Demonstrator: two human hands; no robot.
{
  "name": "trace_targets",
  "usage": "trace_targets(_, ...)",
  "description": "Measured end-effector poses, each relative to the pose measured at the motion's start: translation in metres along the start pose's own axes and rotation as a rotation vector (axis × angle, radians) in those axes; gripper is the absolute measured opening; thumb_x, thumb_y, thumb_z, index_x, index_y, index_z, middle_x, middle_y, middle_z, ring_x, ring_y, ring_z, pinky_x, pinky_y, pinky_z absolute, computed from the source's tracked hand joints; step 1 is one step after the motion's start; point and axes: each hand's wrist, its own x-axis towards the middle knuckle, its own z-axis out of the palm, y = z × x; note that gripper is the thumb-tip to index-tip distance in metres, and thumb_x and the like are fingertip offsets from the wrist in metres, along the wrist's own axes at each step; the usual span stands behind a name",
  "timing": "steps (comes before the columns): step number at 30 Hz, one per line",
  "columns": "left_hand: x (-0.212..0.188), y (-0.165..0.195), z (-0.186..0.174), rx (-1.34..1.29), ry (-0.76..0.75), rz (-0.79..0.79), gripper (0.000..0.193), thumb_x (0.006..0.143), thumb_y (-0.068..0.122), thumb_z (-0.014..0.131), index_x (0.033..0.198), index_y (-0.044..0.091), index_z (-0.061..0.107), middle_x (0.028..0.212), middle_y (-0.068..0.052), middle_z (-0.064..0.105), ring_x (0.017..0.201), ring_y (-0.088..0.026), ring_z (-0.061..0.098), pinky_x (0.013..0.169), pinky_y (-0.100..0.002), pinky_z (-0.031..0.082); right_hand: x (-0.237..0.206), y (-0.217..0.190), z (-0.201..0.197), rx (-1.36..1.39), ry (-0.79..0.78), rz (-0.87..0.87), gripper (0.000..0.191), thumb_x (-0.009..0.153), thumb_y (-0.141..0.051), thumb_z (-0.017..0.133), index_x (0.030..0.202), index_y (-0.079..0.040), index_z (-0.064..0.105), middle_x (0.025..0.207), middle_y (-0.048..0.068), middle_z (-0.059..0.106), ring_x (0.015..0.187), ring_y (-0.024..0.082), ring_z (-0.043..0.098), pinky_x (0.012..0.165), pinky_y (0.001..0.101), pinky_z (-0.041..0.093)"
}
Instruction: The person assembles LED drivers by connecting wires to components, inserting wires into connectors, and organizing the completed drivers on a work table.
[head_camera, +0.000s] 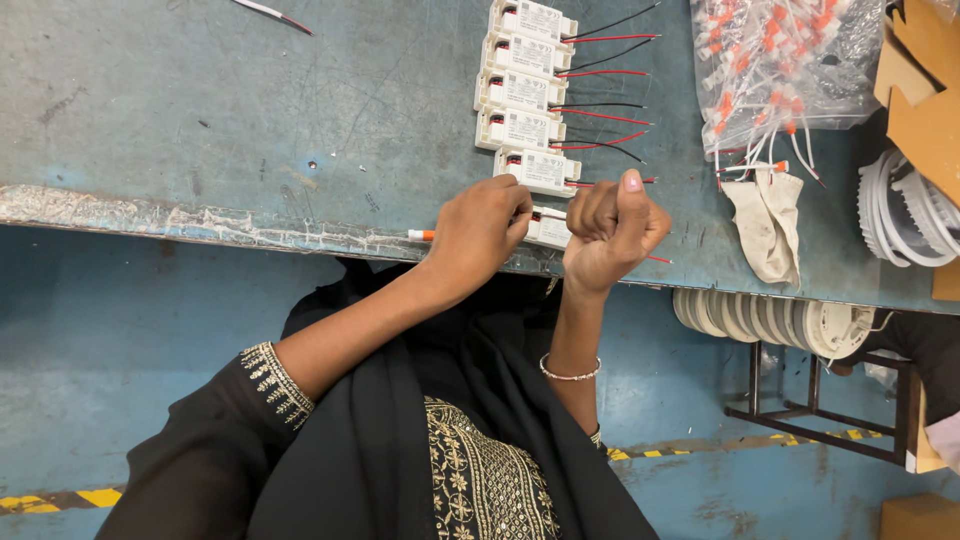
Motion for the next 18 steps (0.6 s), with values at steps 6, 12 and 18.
trace_targets(6, 0.003, -0.002, -0.003, -0.013, -0.032, 0.060, 0.009, 0.085, 0.013, 0.070, 0.084, 0.006, 0.067, 0.089, -0.009, 0.065, 0.088, -0.032, 0.066, 0.071, -0.046, 0.052, 0.003, 0.001, -0.003, -0.007, -0.010, 0.030, 0.055, 0.109, -0.017, 0.048, 0.060, -0.009, 0.025, 0.052, -0.001, 0.025, 0.044, 0.007, 0.016, 0.043, 0.0298, 0.012)
trace_targets(12, 0.011, -0.011, -0.003, 0.022, -0.122, 0.267, 0.007, 0.085, 0.010, 0.068, 0.083, 0.004, 0.066, 0.090, -0.009, 0.063, 0.089, -0.032, 0.066, 0.071, -0.045, 0.053, 0.007, 0.004, -0.008, 0.071, 0.007, 0.061, 0.056, 0.110, -0.019, 0.048, 0.061, -0.010, 0.024, 0.053, -0.001, 0.025, 0.045, 0.007, 0.015, 0.043, 0.0301, 0.012)
trace_targets(18, 0.011, -0.007, 0.014, 0.117, -0.056, 0.227, 0.009, 0.084, 0.009, 0.068, 0.078, 0.004, 0.064, 0.089, -0.010, 0.063, 0.090, -0.033, 0.066, 0.072, -0.045, 0.053, 0.004, 0.001, -0.005, 0.004, 0.010, 0.014, 0.055, 0.110, -0.020, 0.049, 0.062, -0.010, 0.025, 0.053, 0.001, 0.026, 0.046, 0.008, 0.016, 0.044, 0.0305, 0.012)
